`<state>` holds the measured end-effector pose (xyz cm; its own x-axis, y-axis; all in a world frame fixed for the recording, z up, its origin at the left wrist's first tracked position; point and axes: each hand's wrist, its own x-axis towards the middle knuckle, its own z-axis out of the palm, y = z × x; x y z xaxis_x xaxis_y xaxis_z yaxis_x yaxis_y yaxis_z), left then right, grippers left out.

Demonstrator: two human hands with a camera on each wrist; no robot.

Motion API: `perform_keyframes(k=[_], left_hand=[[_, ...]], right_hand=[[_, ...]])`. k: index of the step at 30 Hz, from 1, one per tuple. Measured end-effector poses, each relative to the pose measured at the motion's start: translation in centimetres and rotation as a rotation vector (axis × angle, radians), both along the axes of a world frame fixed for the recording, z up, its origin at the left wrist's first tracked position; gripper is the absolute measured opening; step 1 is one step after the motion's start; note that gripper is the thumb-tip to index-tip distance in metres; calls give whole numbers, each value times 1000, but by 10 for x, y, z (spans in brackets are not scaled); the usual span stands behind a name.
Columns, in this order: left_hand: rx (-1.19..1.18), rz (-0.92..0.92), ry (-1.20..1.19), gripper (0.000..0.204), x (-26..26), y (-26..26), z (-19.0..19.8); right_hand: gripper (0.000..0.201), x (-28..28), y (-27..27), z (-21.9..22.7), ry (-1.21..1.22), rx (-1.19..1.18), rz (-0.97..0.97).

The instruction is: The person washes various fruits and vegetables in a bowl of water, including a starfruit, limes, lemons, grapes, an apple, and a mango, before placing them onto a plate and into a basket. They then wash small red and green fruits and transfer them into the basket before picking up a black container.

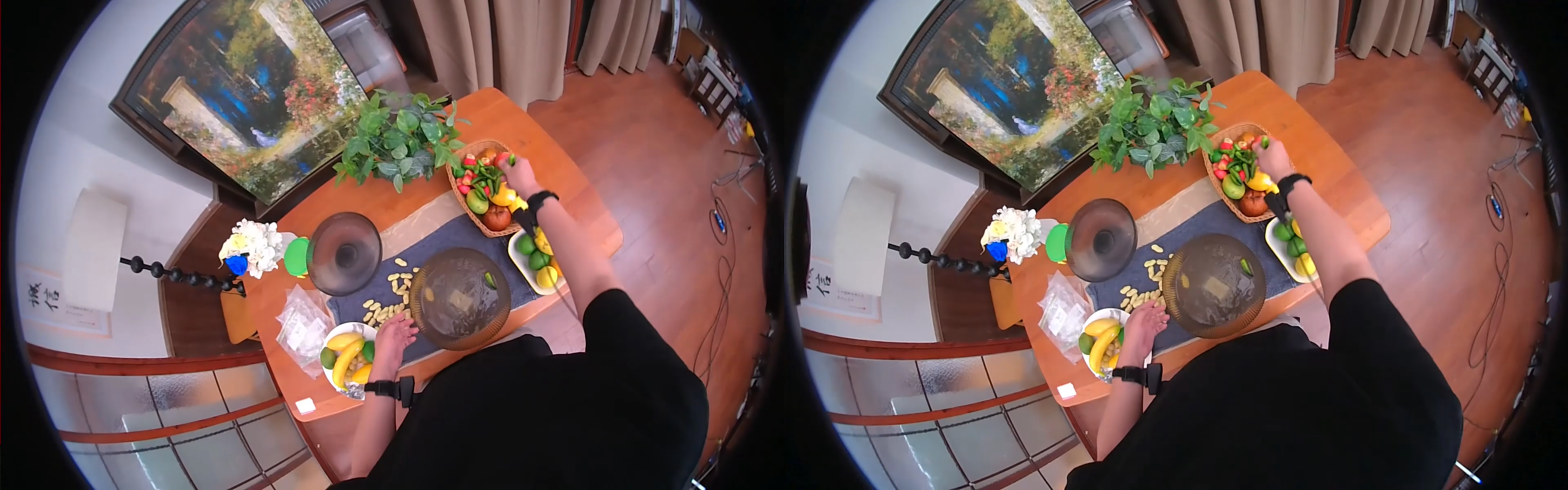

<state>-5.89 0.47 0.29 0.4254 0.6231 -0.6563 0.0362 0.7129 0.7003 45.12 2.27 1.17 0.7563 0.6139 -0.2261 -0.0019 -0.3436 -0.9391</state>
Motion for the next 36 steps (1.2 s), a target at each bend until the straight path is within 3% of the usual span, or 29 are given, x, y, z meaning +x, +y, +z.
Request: perform_keyframes(k=[2,5,9,11,12,14,17,24,26,29,33,36], left_hand=[[0,50,-23,38,-19,-13,-1],[-47,114,14,38,-32,-32,-3],[-66,136,31,36,-28,-52,-4],[-67,123,38,34,-24,-56,-4],[-70,126,39,34,-21,-57,-5],[-51,119,30,33,-17,-56,-6],[-45,99,43,33,-10,-51,-1],[-13,50,61,32,0,-40,-1],[-14,45,60,32,0,-37,0],[-20,47,58,32,-2,-33,-3],[-29,56,55,32,-6,-31,-3],[-32,71,50,32,-13,-31,-4]], right_hand=[[29,23,16,-5,-443,-4,32],[30,34,35,-9,-570,-31,17],[28,37,54,-46,-614,-94,65],[31,21,44,-33,-642,-207,278],[31,17,41,-32,-641,-209,282],[34,11,34,-30,-642,-48,392],[35,12,31,-37,-758,-13,407],[37,6,23,-10,-547,-117,449],[36,-1,19,3,-498,-74,334],[35,18,29,-26,-439,17,281],[39,26,25,-24,-449,1,306],[40,26,26,-15,-252,-14,274]])
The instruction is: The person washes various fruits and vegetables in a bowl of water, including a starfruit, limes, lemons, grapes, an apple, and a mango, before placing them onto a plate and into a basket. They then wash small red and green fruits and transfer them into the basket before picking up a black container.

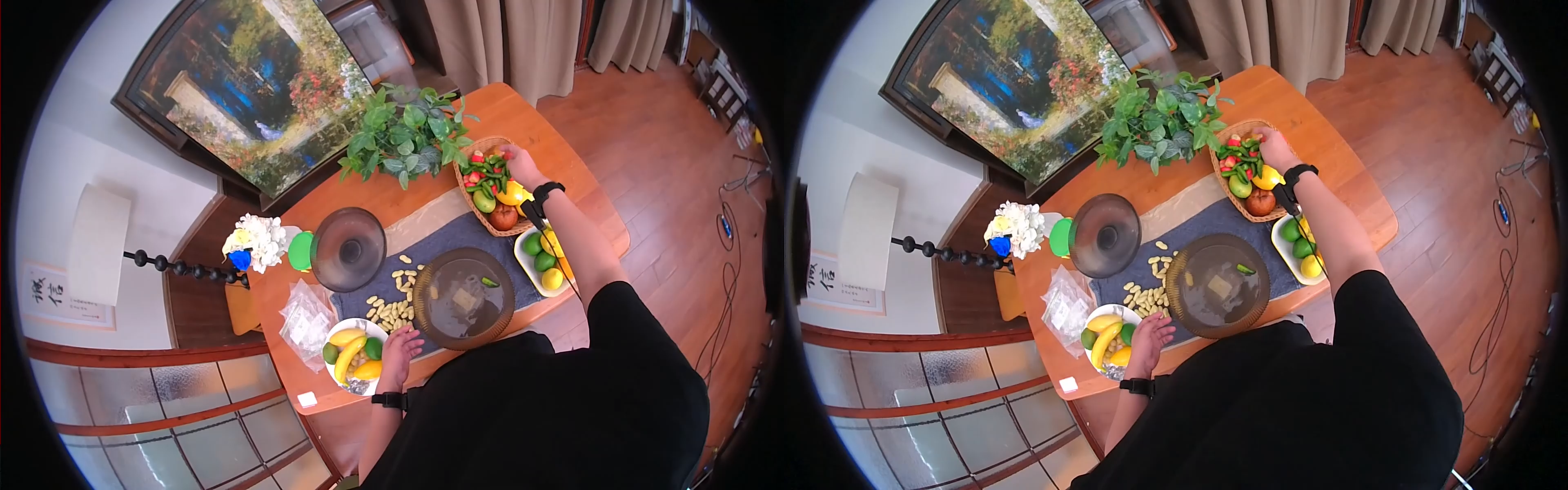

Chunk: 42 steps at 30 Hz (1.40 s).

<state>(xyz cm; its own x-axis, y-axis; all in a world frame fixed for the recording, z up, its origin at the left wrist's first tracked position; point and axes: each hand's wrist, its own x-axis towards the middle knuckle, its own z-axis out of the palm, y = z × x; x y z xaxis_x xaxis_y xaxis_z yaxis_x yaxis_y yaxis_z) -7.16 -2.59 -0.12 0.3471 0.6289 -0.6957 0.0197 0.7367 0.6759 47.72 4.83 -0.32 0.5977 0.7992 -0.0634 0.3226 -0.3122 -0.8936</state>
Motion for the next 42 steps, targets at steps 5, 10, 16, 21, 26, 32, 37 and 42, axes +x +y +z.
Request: perform_keyframes(k=[5,10,16,21,26,32,37,42], left_hand=[[2,20,-3,32,-8,3,0],[-3,34,-11,32,-13,12,-6],[-7,40,-7,31,-10,7,-9],[2,-39,50,31,-12,10,-21],[-54,-81,98,32,-20,9,-36],[-75,-69,115,32,-26,6,-39],[-16,-64,122,31,-29,8,-33],[66,-37,204,30,-35,14,-30]], right_hand=[[34,-1,2,2,207,191,-140],[31,-28,-27,36,-41,314,-133],[29,-199,-133,18,-649,-213,756],[19,-240,-154,-39,-791,-356,797],[14,-249,-162,-47,-783,-331,879],[19,-206,-110,25,-565,-140,395],[38,-114,-58,0,-703,-186,81],[35,-110,-53,15,-844,-331,88]])
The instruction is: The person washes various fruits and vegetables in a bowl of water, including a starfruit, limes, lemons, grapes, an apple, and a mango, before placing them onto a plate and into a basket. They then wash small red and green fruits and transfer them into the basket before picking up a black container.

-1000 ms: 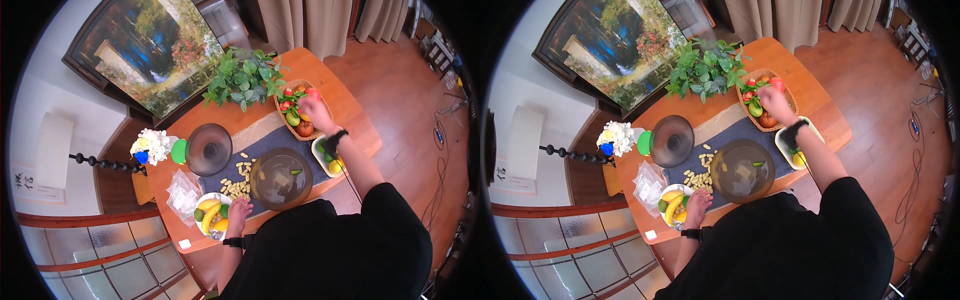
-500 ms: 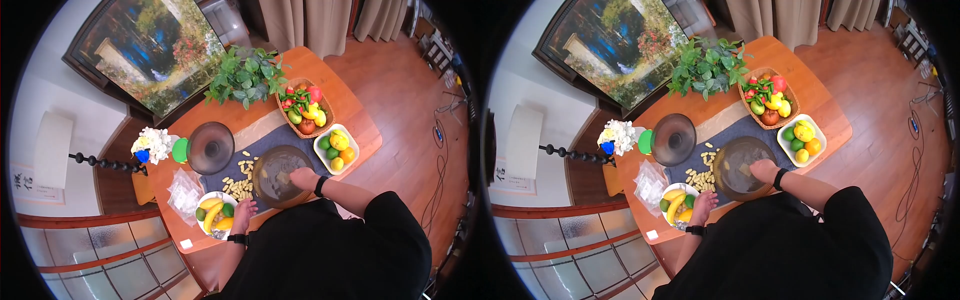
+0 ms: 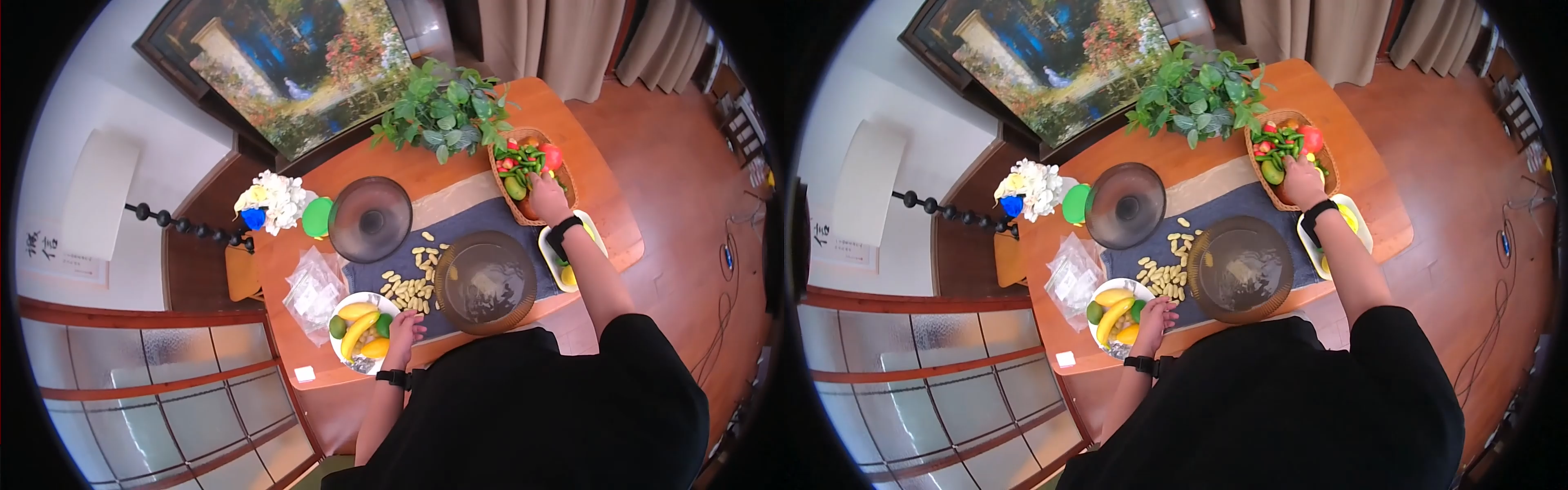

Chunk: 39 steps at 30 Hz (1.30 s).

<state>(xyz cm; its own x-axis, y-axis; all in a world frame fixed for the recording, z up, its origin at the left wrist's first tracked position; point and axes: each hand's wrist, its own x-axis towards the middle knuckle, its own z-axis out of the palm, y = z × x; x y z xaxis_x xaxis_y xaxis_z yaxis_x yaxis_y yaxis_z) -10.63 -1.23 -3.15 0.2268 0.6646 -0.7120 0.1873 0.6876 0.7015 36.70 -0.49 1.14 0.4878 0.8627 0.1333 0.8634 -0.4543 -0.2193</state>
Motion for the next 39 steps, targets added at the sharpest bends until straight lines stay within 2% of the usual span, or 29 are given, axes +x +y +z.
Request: perform_keyframes(k=[1,2,4,7,9,10,12,13,14,16,17,18,20,21,23,26,27,28,30,34,36,37,39], left_hand=[[1,14,-2,30,-2,1,0],[28,14,23,29,-4,2,1],[57,30,45,28,-8,8,-1],[138,-1,77,29,-15,24,-7],[314,-36,175,28,-14,40,-10],[312,-31,176,28,-17,49,-24],[718,-221,334,29,-19,75,-47],[631,-254,439,33,-9,84,-29],[635,-245,441,33,-1,93,-26],[900,-357,575,45,9,103,-32],[845,-318,576,53,14,106,-34],[842,-315,578,53,16,113,-36],[789,-418,742,60,19,119,-41],[787,-423,736,60,19,123,-45],[579,-451,736,63,21,131,-51],[607,-500,784,62,20,135,-64],[607,-499,782,59,19,137,-66],[602,-512,779,59,17,137,-70],[614,-496,720,56,19,144,-79],[618,-469,574,56,27,143,-91],[787,-485,564,48,31,142,-92],[790,-488,562,48,28,143,-108],[930,-612,524,43,21,150,-142]], right_hand=[[33,-4,4,2,-7,8,-38],[29,-12,5,3,-45,123,-41],[25,-44,5,23,36,277,50],[31,-91,21,29,248,182,286],[38,-123,37,26,350,102,415],[41,-137,47,23,379,45,463],[45,-161,72,8,436,-69,506],[47,-170,85,-6,492,-102,522],[47,-174,96,-18,489,-99,530],[50,-191,114,-28,448,-412,459],[52,-194,125,-60,457,-398,478],[52,-201,133,-68,457,-400,482],[53,-207,139,-86,510,-457,382],[53,-210,141,-87,553,-464,371],[53,-218,137,-89,518,-452,368],[54,-224,135,-90,541,-401,337],[51,-225,135,-98,553,-399,416],[49,-231,134,-88,568,-397,496],[46,-245,132,-76,550,-464,488],[41,-272,126,-89,553,-492,368],[44,-290,118,-90,598,-433,303],[44,-297,115,-99,598,-430,300],[45,-312,112,-115,774,-415,225]])
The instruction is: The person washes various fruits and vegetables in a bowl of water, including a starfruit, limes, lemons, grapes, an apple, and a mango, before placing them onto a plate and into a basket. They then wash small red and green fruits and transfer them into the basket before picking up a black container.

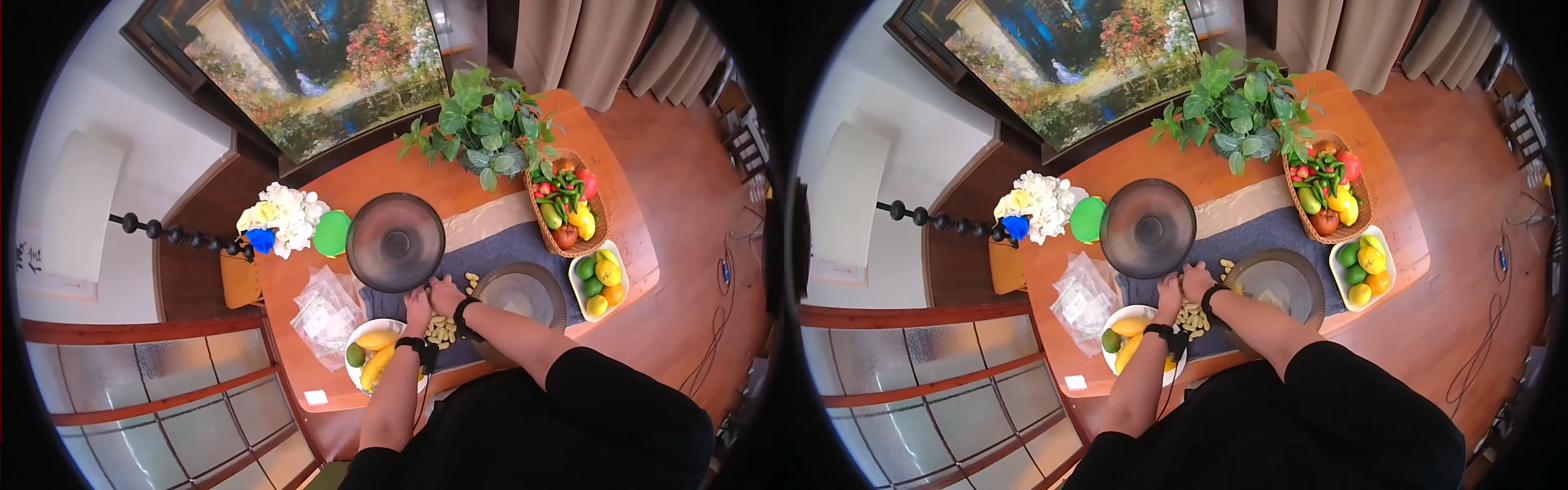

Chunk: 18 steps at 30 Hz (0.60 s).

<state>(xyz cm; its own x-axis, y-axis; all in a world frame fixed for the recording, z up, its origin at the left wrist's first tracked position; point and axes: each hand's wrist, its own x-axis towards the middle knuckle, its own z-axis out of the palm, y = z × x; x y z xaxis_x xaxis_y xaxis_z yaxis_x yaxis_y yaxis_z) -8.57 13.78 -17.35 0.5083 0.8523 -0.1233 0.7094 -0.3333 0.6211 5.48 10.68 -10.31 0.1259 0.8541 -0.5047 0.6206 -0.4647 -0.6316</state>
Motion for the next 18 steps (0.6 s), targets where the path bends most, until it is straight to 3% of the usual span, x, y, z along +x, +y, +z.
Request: perform_keyframes(k=[1,3,4,6,7,9,10,12,15,18], left_hand=[[-2,-3,5,43,0,2,-17],[-581,475,-440,48,3,-1,-39],[-581,475,-440,48,8,-3,-24],[-948,717,-526,51,26,-12,39],[-948,710,-527,51,29,-13,55],[-1057,681,-508,46,28,-12,71],[-1055,678,-507,46,27,-11,74],[-1047,665,-563,46,24,-10,81],[-998,676,-598,42,21,-15,97],[-977,710,-542,39,21,-25,118]], right_hand=[[45,-2,0,-2,5,-2,-3],[39,-5,1,-3,56,-18,-154],[39,-1,2,-10,57,-17,-154],[34,13,6,-27,-195,254,494],[34,15,5,-20,-199,255,489],[30,14,5,-3,147,183,49],[30,13,6,1,147,185,47],[28,9,6,0,290,178,-133],[27,7,8,-5,429,151,-216],[22,8,-4,11,402,254,-153]])
